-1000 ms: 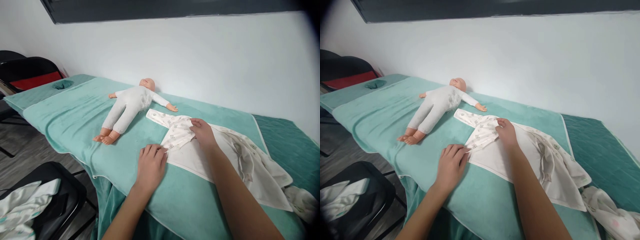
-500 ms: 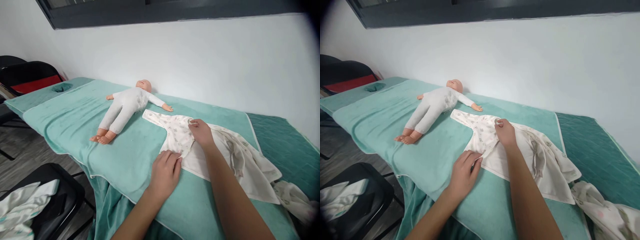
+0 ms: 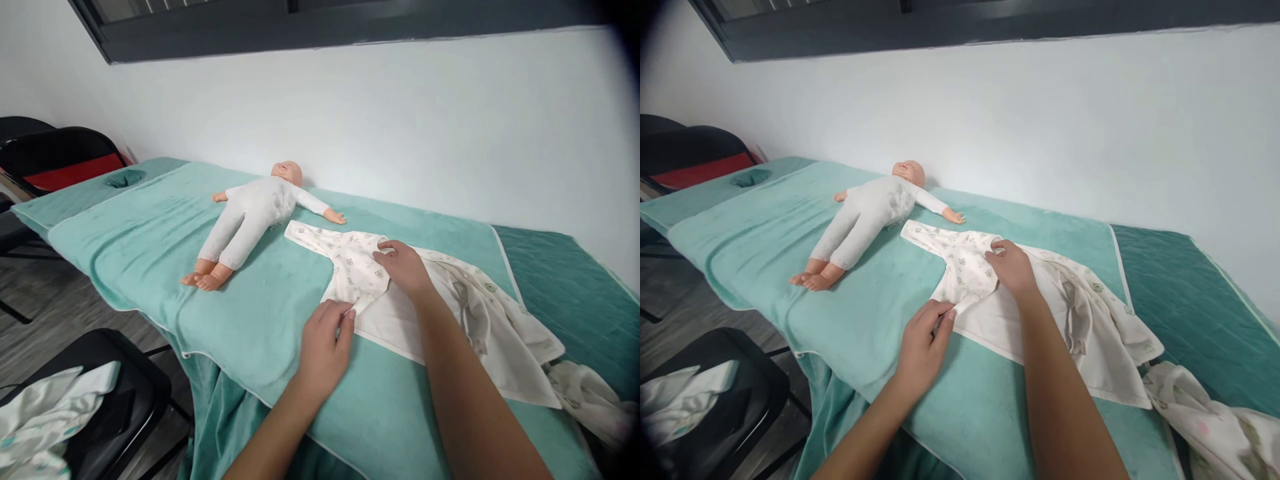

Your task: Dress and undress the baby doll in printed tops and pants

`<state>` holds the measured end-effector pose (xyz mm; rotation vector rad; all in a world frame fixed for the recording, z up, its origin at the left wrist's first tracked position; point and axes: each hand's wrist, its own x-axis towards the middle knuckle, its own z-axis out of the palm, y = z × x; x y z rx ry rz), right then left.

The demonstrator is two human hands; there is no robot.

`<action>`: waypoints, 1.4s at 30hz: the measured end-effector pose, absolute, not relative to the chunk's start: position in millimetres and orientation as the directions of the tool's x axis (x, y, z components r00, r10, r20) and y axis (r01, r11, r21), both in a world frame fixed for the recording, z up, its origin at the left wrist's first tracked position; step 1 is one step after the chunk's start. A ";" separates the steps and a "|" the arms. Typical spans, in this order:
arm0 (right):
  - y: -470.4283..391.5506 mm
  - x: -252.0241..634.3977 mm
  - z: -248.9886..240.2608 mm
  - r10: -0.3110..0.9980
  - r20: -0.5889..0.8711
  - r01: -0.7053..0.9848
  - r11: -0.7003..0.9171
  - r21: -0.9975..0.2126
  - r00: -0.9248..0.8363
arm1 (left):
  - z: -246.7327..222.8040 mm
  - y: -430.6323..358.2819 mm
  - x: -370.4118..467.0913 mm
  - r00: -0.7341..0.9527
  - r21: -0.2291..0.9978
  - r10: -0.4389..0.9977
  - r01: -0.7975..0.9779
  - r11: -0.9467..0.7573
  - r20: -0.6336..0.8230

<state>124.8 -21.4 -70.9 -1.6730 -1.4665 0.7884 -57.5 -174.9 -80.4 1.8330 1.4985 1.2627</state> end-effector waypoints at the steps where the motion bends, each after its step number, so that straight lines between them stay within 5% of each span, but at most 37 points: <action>1: -22.2 123.8 -69.6 0.991 -0.003 0.406 -0.058 -0.912 0.136 | -78.3 -173.8 -59.0 -0.062 0.842 0.945 0.476 -0.255 0.322; 4: -23.6 117.6 -66.0 0.995 -0.078 0.030 -0.080 -0.996 0.065 | -70.7 -168.0 -66.8 -0.229 0.954 0.960 0.287 -0.088 0.158; 8: -22.4 106.6 -65.0 0.999 -0.025 -0.230 -0.034 -0.973 -0.041 | -62.5 -156.6 -82.0 -0.293 1.000 0.956 -0.012 0.018 -0.021; 12: -22.4 100.1 -65.4 0.987 0.080 -0.346 0.027 -0.938 -0.142 | -58.6 -144.7 -98.3 -0.289 0.989 0.954 -0.143 0.035 -0.076; 16: -24.6 96.1 -66.3 0.971 0.131 -0.267 0.074 -0.961 -0.199 | -57.6 -135.9 -109.6 -0.314 0.980 0.945 -0.197 0.028 -0.090; 27: -22.8 89.0 -72.0 0.995 0.073 0.070 0.078 -0.995 -0.072 | -77.7 -145.6 -104.5 -0.432 0.982 0.890 0.177 -0.071 0.142; 33: -26.0 92.5 -65.6 0.979 0.087 -0.307 0.027 -0.951 -0.184 | -85.7 -145.2 -103.5 -0.508 0.949 0.824 0.298 -0.104 0.250; 35: -26.7 90.2 -66.2 0.960 0.144 -0.311 0.064 -0.948 -0.241 | -87.4 -144.5 -103.1 -0.545 0.933 0.780 0.330 -0.140 0.309; 39: -23.3 83.0 -75.0 0.960 0.204 -0.023 0.204 -0.979 -0.193 | -88.1 -147.7 -102.0 -0.512 0.809 0.689 0.556 -0.190 0.513; 42: -19.5 79.4 -83.2 0.971 0.207 0.177 0.226 -0.958 -0.118 | -88.5 -151.7 -99.1 -0.338 0.639 0.677 0.726 -0.255 0.654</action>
